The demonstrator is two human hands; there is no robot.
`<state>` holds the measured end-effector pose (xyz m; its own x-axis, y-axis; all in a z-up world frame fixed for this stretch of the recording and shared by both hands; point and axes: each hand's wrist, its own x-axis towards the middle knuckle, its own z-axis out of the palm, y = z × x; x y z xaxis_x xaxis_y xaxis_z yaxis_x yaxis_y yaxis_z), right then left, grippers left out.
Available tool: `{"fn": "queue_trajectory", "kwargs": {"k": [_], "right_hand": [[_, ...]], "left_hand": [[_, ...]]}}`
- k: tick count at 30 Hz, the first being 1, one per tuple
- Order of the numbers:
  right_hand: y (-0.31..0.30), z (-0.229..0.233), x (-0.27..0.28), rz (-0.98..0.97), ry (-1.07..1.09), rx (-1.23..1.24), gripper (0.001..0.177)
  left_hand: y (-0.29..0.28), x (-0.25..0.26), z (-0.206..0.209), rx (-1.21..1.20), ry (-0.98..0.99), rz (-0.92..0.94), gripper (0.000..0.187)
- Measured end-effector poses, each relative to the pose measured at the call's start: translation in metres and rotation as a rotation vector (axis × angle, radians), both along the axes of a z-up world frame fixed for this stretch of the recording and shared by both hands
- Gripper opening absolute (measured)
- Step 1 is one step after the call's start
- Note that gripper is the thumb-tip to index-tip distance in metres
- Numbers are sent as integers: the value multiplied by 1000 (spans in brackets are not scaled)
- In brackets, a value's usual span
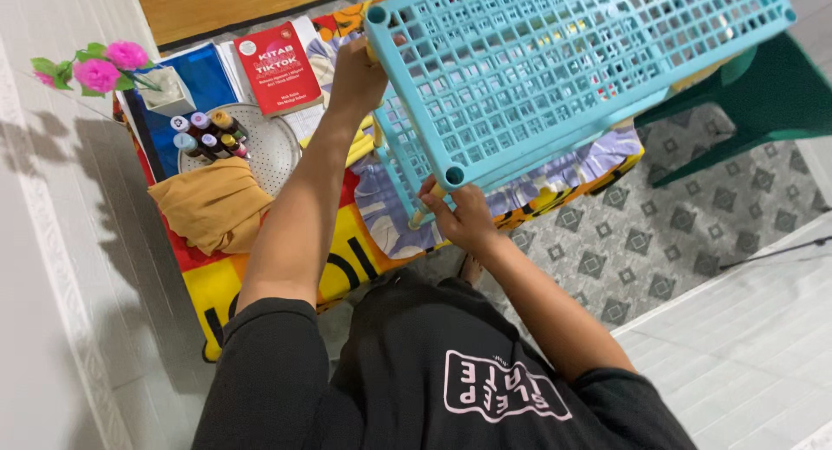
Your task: The person assembles a small plastic shelving unit by inserting yellow plastic poles into the holes of light blue plastic trays. They connect the trays and poles to form a two-tiered structure.
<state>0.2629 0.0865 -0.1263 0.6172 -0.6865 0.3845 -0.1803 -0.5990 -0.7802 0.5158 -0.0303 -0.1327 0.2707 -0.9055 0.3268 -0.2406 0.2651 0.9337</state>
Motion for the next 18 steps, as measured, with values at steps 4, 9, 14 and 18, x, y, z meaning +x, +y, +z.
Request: {"fn": "queue_trajectory", "kwargs": {"k": [4,9,14,18], "right_hand": [[2,-6,2,-26,-47,4,5],[9,-10,-3,-57,7,47,11],[18,-10,-3,-140,62,54,11],[20,-11,1,-175,77,150,12]], "left_hand": [[4,11,-28,-12,-263,26,29],[49,36,-121,-16,-334,75,71],[79,64,-212,365,-690,212,83],[62,68,-239,560,-933,216,103]]}}
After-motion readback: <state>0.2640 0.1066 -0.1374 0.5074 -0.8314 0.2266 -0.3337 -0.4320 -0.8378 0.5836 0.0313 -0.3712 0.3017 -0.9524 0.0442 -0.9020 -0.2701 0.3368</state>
